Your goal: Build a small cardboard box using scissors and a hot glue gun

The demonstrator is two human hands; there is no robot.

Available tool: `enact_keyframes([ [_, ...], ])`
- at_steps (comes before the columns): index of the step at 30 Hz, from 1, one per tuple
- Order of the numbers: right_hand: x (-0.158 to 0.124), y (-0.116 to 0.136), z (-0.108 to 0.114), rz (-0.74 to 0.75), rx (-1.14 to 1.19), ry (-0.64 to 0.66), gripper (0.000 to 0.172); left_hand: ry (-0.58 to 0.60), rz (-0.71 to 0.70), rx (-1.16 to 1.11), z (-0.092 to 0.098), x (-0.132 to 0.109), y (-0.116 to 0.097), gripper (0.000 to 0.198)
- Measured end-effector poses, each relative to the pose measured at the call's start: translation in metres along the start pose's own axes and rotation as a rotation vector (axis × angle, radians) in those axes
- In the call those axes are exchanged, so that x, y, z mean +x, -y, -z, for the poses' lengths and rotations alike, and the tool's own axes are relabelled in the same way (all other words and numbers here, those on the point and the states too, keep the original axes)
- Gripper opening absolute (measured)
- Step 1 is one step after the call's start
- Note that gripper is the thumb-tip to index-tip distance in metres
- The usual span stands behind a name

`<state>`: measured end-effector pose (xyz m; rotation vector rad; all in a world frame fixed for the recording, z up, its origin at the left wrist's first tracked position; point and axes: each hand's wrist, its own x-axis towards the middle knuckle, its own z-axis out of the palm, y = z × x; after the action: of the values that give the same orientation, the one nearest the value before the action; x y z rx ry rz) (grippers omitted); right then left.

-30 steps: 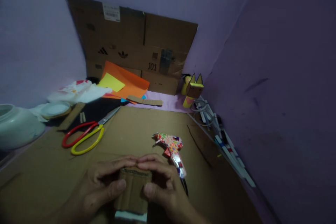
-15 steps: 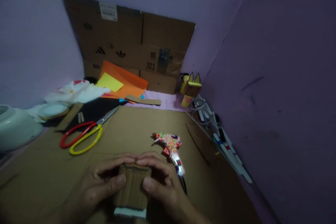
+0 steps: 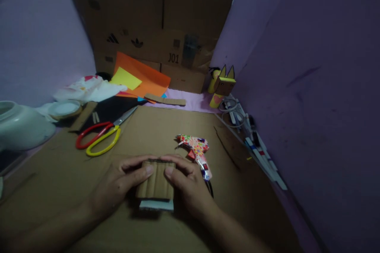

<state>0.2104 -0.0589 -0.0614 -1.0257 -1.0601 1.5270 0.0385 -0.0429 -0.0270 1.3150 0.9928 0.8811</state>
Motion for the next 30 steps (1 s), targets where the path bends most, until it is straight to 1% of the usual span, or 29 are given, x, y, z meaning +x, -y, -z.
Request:
enact_keyframes([
  [5,0.001,0.0,0.002,0.048,-0.059,0.037,0.026,0.014,-0.046,0.002,0.002,-0.004,-0.002,0.027],
  [9,0.001,-0.002,0.003,0.041,-0.06,0.042,0.028,0.035,-0.07,-0.026,0.002,-0.004,-0.002,0.028],
  [12,0.0,-0.001,0.002,0.018,-0.015,0.031,0.032,0.048,-0.077,-0.025,0.002,-0.003,-0.001,0.031],
  [15,-0.001,0.002,0.0,-0.017,0.032,0.003,0.033,0.055,-0.05,-0.058,0.002,-0.004,0.003,0.045],
  [18,-0.001,0.006,-0.001,-0.041,0.043,-0.057,0.033,0.118,-0.012,-0.071,0.004,-0.008,0.007,0.07],
  [20,-0.001,0.008,-0.003,-0.056,0.063,-0.075,0.034,0.143,-0.028,-0.037,0.005,-0.011,0.007,0.08],
  [21,-0.001,0.008,-0.003,-0.063,0.075,-0.072,0.034,0.145,-0.046,-0.019,0.005,-0.012,0.006,0.08],
  [23,-0.001,0.009,-0.004,-0.069,0.078,-0.056,0.035,0.146,-0.068,0.001,0.006,-0.013,0.004,0.073],
  [26,-0.001,0.007,-0.002,-0.022,-0.014,-0.026,0.035,0.176,-0.059,-0.022,0.007,-0.012,0.002,0.06],
  [28,-0.002,0.007,0.0,0.025,-0.106,-0.009,0.036,0.181,-0.054,-0.065,0.009,-0.01,0.002,0.061],
  [30,-0.003,0.008,0.003,0.067,-0.166,0.027,0.041,0.172,-0.05,-0.11,0.01,-0.009,0.003,0.064],
])
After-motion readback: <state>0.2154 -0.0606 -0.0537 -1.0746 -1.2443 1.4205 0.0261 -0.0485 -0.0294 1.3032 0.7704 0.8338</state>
